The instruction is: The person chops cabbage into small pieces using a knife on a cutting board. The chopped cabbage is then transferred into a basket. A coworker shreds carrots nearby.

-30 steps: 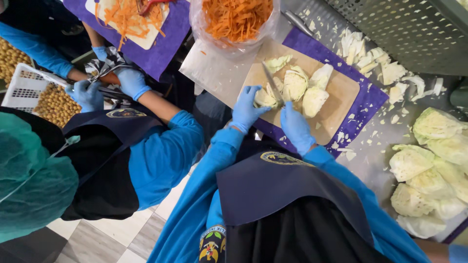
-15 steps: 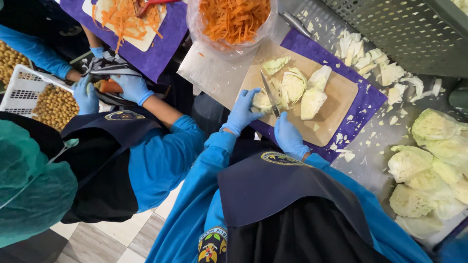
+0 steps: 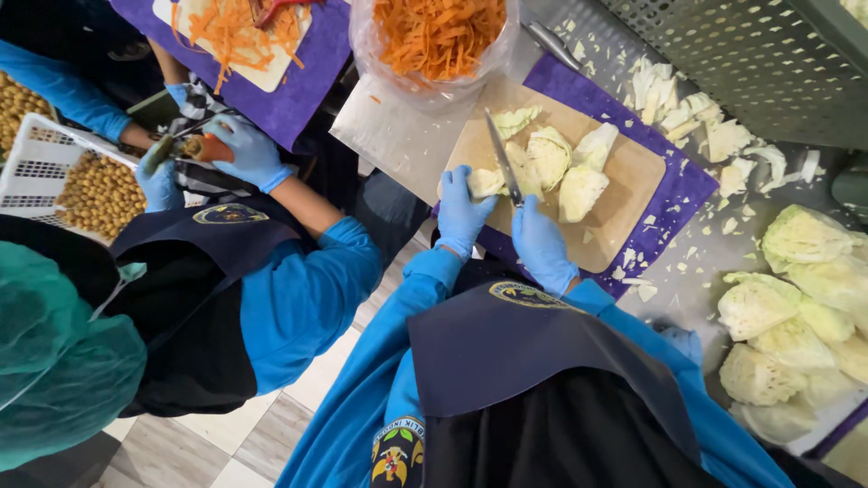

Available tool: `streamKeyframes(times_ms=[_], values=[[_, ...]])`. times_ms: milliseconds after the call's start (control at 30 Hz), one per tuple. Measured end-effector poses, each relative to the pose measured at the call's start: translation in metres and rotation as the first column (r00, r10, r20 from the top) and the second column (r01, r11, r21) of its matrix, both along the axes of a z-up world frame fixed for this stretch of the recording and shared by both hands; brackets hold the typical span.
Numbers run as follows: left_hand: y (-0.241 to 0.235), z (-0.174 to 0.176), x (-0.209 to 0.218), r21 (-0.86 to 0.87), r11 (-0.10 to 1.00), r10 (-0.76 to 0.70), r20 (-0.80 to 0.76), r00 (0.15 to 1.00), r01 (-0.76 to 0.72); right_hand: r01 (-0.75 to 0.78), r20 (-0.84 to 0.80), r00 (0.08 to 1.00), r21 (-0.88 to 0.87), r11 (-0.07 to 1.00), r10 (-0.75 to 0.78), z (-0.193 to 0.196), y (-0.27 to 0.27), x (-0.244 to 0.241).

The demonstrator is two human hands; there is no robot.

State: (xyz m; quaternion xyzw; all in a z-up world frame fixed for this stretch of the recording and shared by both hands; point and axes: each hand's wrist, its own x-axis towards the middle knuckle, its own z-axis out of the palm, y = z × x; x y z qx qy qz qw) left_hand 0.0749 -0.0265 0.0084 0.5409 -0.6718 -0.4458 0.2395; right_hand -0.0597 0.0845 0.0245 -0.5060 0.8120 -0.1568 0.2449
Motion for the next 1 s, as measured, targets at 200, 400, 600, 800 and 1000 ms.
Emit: streamKeyframes(times_ms=[200, 400, 600, 800, 1000], values=[[-0.005, -0.005, 0.012, 0.021, 0.999, -0.038, -0.146, 0.988, 0.042, -0.058, 0.019, 0.998, 0.089, 0.994, 0.057, 0.006, -0.003, 0.016], [-0.011, -0.015, 0.033, 0.119, 0.961, -0.215, -0.258, 0.942, 0.251, -0.049, 0.022, 0.999, 0.216, 0.975, 0.045, -0.011, 0.002, 0.021], [-0.011, -0.021, 0.025, 0.083, 0.979, -0.177, -0.093, 0.980, 0.184, -0.041, -0.143, 0.987, 0.254, 0.966, 0.079, -0.041, -0.020, 0.033], [-0.012, -0.004, 0.022, -0.071, 0.987, -0.150, -0.034, 0.988, 0.147, -0.014, -0.011, 1.000, 0.207, 0.978, 0.016, -0.044, -0.019, 0.025], [-0.020, 0.000, 0.013, 0.034, 0.985, -0.171, 0.127, 0.977, 0.168, -0.066, -0.021, 0.997, 0.135, 0.989, 0.069, -0.009, 0.000, 0.000]])
